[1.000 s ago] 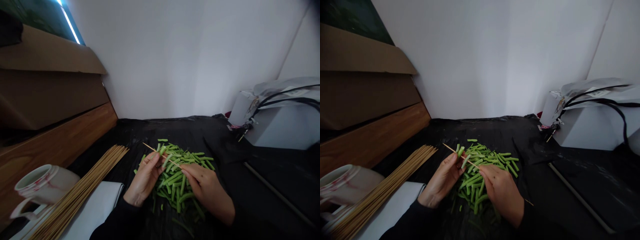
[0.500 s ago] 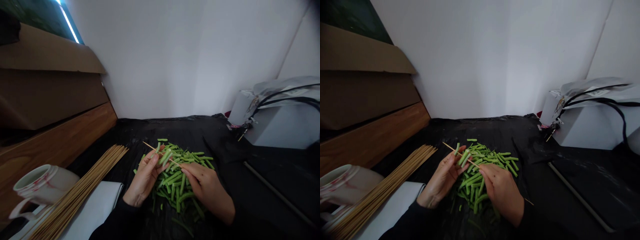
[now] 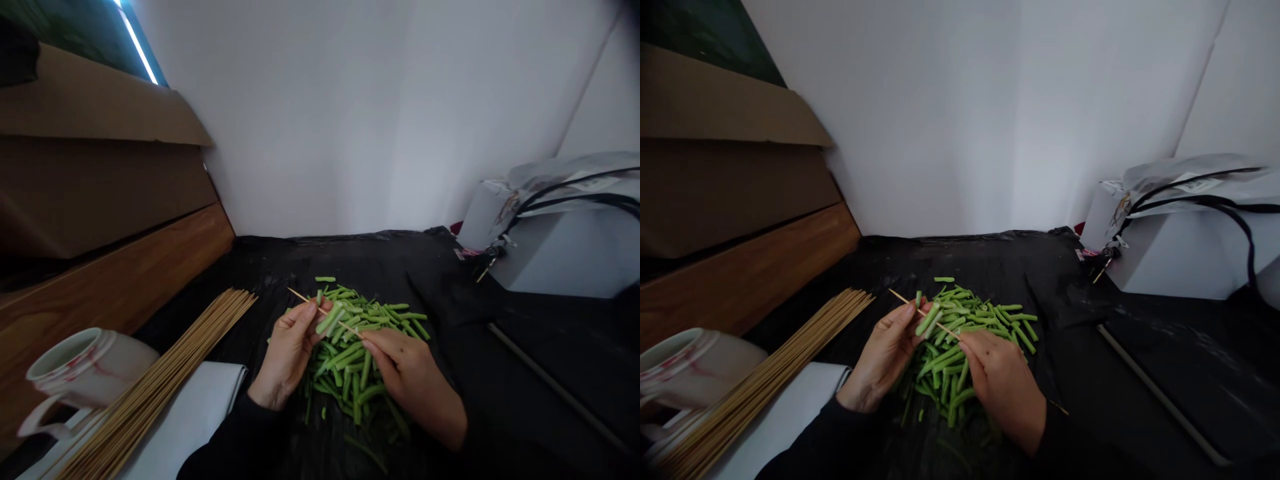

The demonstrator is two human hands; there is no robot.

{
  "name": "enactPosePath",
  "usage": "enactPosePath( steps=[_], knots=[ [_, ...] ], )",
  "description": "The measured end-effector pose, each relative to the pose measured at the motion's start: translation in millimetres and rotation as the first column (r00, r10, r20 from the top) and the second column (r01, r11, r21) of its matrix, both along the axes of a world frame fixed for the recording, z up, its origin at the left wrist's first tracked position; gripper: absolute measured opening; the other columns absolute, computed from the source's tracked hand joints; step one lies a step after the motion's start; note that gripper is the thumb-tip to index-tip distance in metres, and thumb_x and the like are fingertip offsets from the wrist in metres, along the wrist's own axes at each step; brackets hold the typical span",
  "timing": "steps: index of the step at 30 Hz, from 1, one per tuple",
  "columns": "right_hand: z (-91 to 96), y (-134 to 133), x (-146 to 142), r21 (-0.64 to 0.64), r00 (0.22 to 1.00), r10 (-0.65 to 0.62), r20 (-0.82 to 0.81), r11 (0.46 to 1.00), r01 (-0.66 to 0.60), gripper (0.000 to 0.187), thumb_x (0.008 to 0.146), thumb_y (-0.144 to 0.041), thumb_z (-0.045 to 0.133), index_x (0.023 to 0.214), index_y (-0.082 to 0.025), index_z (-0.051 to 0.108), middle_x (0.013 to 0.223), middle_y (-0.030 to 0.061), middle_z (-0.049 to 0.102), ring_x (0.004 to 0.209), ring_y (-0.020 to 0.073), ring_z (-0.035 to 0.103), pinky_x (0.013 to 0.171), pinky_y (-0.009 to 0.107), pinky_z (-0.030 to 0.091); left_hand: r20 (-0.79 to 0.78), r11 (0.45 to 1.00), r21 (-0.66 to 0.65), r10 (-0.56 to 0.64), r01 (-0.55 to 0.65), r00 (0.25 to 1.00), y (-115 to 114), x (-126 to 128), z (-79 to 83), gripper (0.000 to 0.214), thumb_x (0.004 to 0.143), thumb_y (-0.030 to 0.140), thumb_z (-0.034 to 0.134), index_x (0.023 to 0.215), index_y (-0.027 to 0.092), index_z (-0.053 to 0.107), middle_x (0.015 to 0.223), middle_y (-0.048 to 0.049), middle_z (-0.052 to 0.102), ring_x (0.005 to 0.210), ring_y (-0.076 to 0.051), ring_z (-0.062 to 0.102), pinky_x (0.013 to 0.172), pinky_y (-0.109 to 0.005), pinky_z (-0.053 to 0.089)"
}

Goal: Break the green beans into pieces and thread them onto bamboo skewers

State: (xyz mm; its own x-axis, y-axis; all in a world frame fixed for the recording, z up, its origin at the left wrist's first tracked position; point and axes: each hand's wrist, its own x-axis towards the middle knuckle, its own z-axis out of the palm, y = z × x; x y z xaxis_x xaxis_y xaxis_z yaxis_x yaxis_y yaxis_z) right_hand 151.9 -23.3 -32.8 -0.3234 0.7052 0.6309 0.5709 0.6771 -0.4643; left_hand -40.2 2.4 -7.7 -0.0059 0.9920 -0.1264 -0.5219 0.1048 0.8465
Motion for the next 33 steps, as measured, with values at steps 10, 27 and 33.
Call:
enactPosePath(
  steps=[10, 27, 33],
  knots=[
    [4.3, -1.0, -5.3, 0.025, 0.999, 0.02, -0.044, 1.0, -0.019, 0.027, 0.095, -0.017, 0.044, 0.104, -0.02, 0.069, 0.1, 0.0051, 0.075, 0.089, 0.0181, 0.071, 0.077, 0.03, 0.058, -0.039, 0.996, 0.085, -0.008, 0.012, 0.999, -2.8, 8.7, -3.4, 0.027, 0.065, 0.034, 0.085, 0.083, 0.015, 0.077, 0.092, -0.0074, 0.077, 0.088, -0.023, 0.071, 0.078, -0.033, 0.057],
    [13.9, 13.5, 17.6, 0.006, 0.972, -0.175, -0.159, 0.984, 0.178, 0.015, 0.095, -0.023, 0.049, 0.099, -0.019, 0.063, 0.094, 0.0031, 0.07, 0.086, 0.0155, 0.066, 0.079, 0.026, 0.048, -0.824, 0.833, 0.522, 0.435, 0.185, 0.364, 13.1, -16.1, -18.5, 0.014, 0.083, 0.021, 0.066, 0.092, 0.022, 0.077, 0.095, -0.0051, 0.075, 0.092, -0.022, 0.062, 0.084, -0.036, 0.046],
    [15.5, 11.2, 16.7, -0.033, 0.97, -0.157, -0.187, 0.988, 0.154, 0.015, 0.095, -0.024, 0.05, 0.098, -0.019, 0.064, 0.09, 0.0024, 0.07, 0.079, 0.0147, 0.065, 0.073, 0.025, 0.048, -0.876, 0.814, 0.482, 0.44, 0.324, 0.198, 15.1, -17.8, -25.7, 0.018, 0.085, 0.02, 0.065, 0.101, 0.022, 0.074, 0.095, -0.005, 0.074, 0.095, -0.024, 0.058, 0.085, -0.037, 0.045]
  ],
)
